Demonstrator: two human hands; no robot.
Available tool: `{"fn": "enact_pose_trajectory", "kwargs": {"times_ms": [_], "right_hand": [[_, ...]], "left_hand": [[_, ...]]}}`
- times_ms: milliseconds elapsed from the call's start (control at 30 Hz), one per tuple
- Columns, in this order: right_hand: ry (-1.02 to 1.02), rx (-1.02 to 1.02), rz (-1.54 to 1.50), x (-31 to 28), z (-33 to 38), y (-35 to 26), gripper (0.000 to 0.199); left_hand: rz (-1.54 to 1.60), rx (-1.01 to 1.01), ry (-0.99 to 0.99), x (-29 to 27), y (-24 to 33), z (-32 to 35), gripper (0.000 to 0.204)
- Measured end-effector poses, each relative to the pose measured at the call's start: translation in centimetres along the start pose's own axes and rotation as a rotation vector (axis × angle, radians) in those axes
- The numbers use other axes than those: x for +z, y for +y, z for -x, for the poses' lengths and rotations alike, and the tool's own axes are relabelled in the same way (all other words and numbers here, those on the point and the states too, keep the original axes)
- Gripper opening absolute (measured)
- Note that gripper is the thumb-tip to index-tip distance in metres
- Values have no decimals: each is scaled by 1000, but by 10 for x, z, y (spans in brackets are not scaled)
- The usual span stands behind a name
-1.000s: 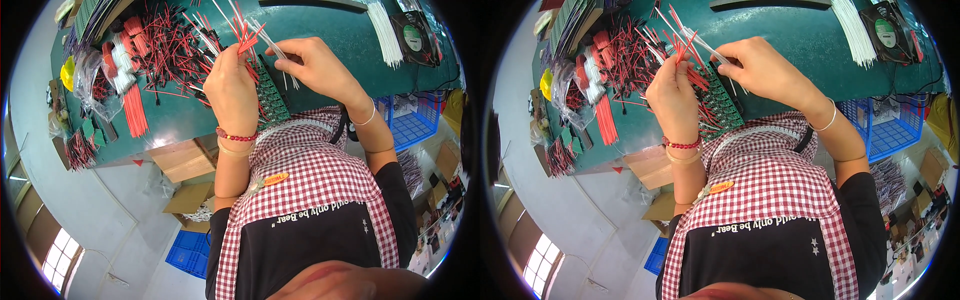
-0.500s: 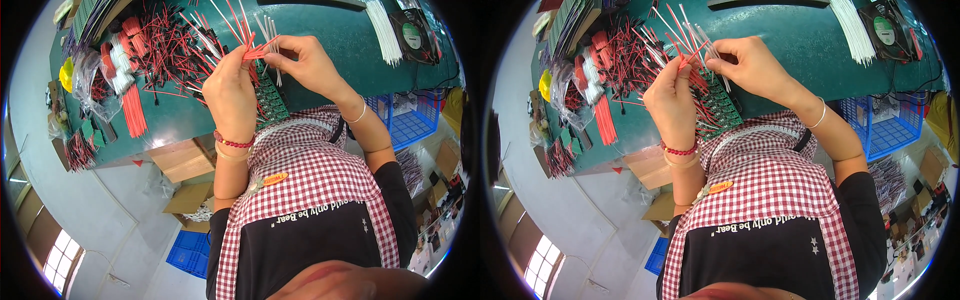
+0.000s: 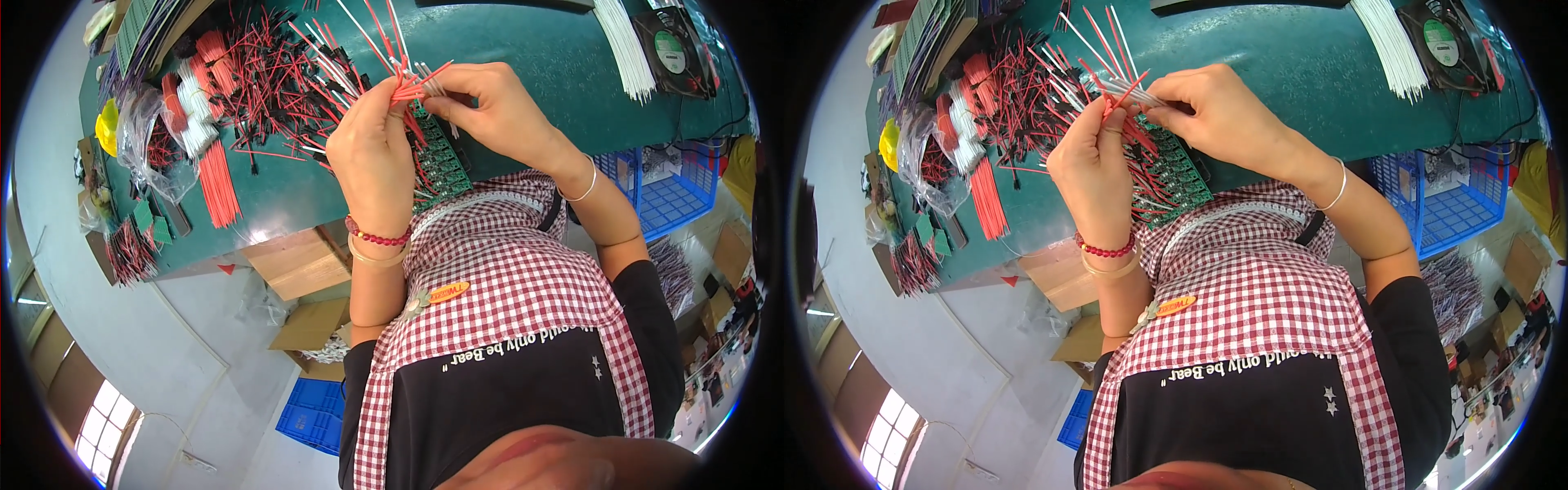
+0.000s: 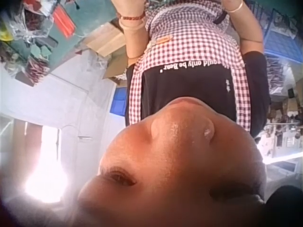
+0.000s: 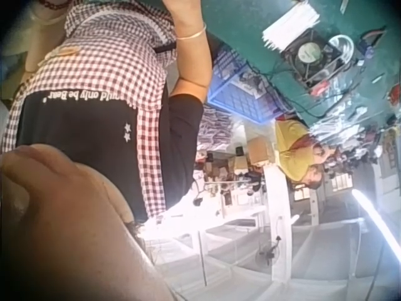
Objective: The person connects wires to a circuit board by hand, presses a board against the circuit board, and solders the pins on the board using a soldering iron.
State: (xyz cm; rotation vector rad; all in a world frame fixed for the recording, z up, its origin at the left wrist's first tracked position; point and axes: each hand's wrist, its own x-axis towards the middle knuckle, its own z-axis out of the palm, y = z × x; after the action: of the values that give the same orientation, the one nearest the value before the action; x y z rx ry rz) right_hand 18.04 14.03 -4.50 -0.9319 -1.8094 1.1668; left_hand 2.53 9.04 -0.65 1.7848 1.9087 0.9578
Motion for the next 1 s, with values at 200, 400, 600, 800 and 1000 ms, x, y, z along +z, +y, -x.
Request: {"fn": "enact_pose_trajectory", "kwargs": {"times_ms": [200,400,600,800,1000], "right_hand": [[-138,192,-39,-3,0,-4,16],[-11,316,-17,-11,10,-5,19],[11,311,-25,-21,16,-6,17],[-92,432,-191,-25,20,-7,14],[-104,428,-205,-26,10,-12,16]], "left_hand": [[52,-33,49,4,-6,3,17],[-41,48,63,6,-11,3,20],[-72,45,52,5,-9,3,21],[-76,58,65,5,-6,3,20],[-112,60,26,0,1,2,20]]}}
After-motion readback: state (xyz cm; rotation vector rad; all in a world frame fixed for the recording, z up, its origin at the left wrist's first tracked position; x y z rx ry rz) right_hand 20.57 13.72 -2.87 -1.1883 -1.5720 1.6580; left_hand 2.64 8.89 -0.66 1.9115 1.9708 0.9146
